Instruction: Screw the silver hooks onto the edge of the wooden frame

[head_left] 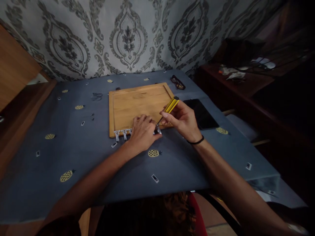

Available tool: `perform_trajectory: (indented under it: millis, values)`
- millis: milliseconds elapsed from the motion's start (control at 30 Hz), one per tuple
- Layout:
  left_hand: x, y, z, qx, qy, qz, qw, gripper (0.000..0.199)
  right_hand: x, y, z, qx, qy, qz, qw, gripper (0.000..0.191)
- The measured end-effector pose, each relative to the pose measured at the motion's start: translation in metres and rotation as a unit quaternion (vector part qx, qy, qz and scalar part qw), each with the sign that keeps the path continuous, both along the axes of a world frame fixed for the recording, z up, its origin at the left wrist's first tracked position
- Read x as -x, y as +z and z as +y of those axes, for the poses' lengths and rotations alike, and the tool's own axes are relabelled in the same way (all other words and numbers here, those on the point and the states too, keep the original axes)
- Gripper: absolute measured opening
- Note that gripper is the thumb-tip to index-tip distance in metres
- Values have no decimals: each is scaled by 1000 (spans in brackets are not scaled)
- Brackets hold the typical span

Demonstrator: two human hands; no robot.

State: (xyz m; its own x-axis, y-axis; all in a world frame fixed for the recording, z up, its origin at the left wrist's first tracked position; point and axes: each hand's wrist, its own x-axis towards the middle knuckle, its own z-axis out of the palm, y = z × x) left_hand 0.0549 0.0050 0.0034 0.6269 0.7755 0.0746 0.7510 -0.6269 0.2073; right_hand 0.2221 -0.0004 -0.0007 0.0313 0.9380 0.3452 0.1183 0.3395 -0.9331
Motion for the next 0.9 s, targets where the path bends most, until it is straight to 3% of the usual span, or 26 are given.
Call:
perform_trajectory:
  millis: [167, 333, 900]
  values:
    - [0, 0, 0, -9, -1, -1, 1000, 38, -6, 0, -4, -14, 16, -11, 1000, 41]
    - [0, -1, 0, -12, 2, -6, 1000, 33, -6, -2, -5, 23, -9, 11, 1000, 38]
    - [0, -3, 1, -12, -3, -5, 1000, 38, 0, -6, -2, 30, -6, -3, 1000, 41]
